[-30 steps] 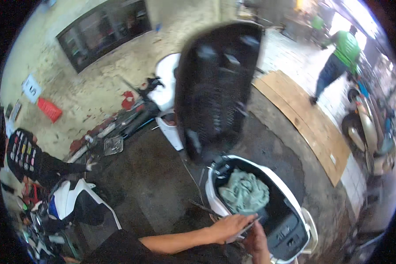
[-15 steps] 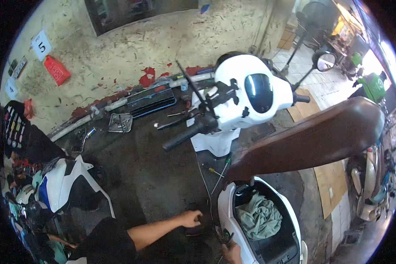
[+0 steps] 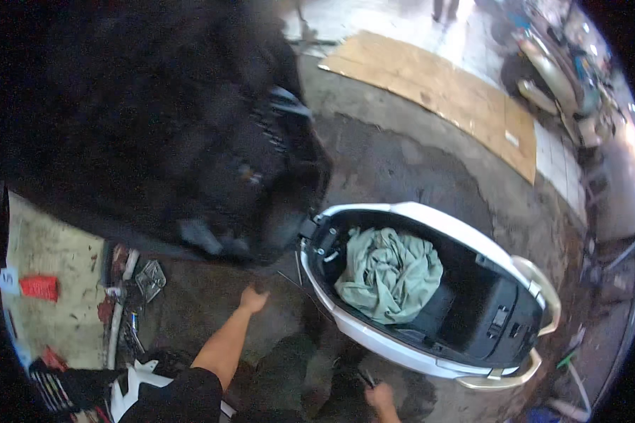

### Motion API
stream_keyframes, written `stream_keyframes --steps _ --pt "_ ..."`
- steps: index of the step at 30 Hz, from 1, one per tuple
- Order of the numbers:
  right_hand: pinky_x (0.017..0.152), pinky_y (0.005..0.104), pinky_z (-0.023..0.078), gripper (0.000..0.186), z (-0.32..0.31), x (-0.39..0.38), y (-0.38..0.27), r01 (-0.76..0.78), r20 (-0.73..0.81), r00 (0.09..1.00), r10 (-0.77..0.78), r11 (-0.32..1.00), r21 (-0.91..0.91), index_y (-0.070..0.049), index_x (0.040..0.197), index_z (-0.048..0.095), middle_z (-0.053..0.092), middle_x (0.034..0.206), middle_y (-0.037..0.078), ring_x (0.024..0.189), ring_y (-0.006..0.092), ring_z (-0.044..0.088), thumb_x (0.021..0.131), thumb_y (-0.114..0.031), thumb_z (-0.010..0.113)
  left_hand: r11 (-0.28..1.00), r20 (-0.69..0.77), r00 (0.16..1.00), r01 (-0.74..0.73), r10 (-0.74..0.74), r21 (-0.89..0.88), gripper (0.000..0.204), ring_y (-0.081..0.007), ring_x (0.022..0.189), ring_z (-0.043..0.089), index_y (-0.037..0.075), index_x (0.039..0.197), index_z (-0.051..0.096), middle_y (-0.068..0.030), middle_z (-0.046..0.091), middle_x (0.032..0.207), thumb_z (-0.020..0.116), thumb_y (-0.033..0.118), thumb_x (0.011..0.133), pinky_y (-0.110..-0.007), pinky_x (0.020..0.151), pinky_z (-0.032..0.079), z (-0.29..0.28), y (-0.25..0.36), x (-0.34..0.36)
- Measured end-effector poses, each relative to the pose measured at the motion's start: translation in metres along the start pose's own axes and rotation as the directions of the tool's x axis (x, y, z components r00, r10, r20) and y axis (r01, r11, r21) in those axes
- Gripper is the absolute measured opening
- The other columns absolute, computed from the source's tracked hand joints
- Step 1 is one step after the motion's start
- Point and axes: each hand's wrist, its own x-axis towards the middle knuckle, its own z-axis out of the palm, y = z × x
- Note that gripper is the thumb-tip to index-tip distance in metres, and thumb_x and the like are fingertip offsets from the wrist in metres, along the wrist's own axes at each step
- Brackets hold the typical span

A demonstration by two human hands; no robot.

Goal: The person manipulates a long metal rod with a rubber cap, then uses it to adjust components inside the storage compartment of a white electric scooter.

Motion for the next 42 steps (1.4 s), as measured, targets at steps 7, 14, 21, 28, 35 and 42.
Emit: stream_keyframes --steps 7,14,21,28,35,42 --pt "0.074 0.0424 0.051 0.034 0.099 0.005 0.130 -0.326 0.016 0.941 0.337 0.896 0.301 0.003 0.099 0.065 0.068 0.089 0.020 0.082 0.0349 0.066 0.075 -0.021 0.072 0.959 -0.069 0.981 -0.159 0.180 0.235 0.059 -0.0338 0.126 0.047 0.002 0.139 0.044 -0.0205 0.050 0.135 0.055 0.035 0.091 -0.044 0.107 0.036 0.055 -0.032 0.136" --pt "0.066 0.0358 0.051 0.021 0.179 -0.012 0.141 -0.410 -0.069 0.851 0.520 0.740 0.533 0.000 0.091 0.072 0.069 0.075 0.012 0.070 0.0231 0.065 0.076 -0.015 0.073 0.997 -0.083 0.997 0.018 -0.011 0.079 0.054 -0.0321 0.120 0.048 0.003 0.135 0.046 -0.0189 0.051 0.129 0.054 0.034 0.092 -0.043 0.104 0.038 0.093 -0.062 0.158" --pt "0.071 0.0337 0.051 0.020 0.137 0.004 0.062 -0.386 0.049 0.892 0.450 0.699 0.602 0.000 0.097 0.072 0.070 0.083 0.013 0.075 0.0204 0.064 0.080 -0.012 0.069 0.995 -0.065 0.994 0.080 -0.083 -0.055 0.049 -0.0304 0.114 0.049 0.003 0.132 0.047 -0.0173 0.052 0.122 0.053 0.033 0.093 -0.043 0.100 0.040 0.128 -0.092 0.126" --pt "0.074 0.0304 0.049 0.020 0.100 0.025 0.018 -0.399 0.065 0.897 0.437 0.738 0.545 0.003 0.098 0.070 0.070 0.091 0.011 0.079 0.0186 0.064 0.079 -0.002 0.069 0.981 -0.053 0.989 0.127 -0.136 -0.149 0.044 -0.0287 0.109 0.051 0.004 0.128 0.049 -0.0158 0.053 0.116 0.051 0.032 0.095 -0.043 0.097 0.041 0.159 -0.101 0.093" --pt "0.070 0.0287 0.048 0.022 0.116 0.016 0.015 -0.357 0.040 0.856 0.516 0.534 0.766 0.001 0.100 0.071 0.067 0.079 0.006 0.072 0.0140 0.059 0.080 -0.010 0.072 0.975 -0.018 0.992 0.119 -0.124 -0.185 0.039 -0.0270 0.103 0.052 0.004 0.125 0.050 -0.0142 0.054 0.110 0.050 0.030 0.096 -0.042 0.093 0.043 0.174 -0.084 0.087" --pt "0.067 0.0288 0.047 0.026 0.206 0.015 0.087 -0.187 -0.188 0.920 0.343 0.809 0.558 0.000 0.101 0.070 0.068 0.082 0.006 0.072 0.0153 0.059 0.081 -0.017 0.071 0.978 0.019 0.996 0.092 -0.090 -0.188 0.035 -0.0253 0.097 0.054 0.005 0.121 0.052 -0.0126 0.055 0.103 0.049 0.029 0.097 -0.042 0.090 0.045 0.189 -0.058 0.105"
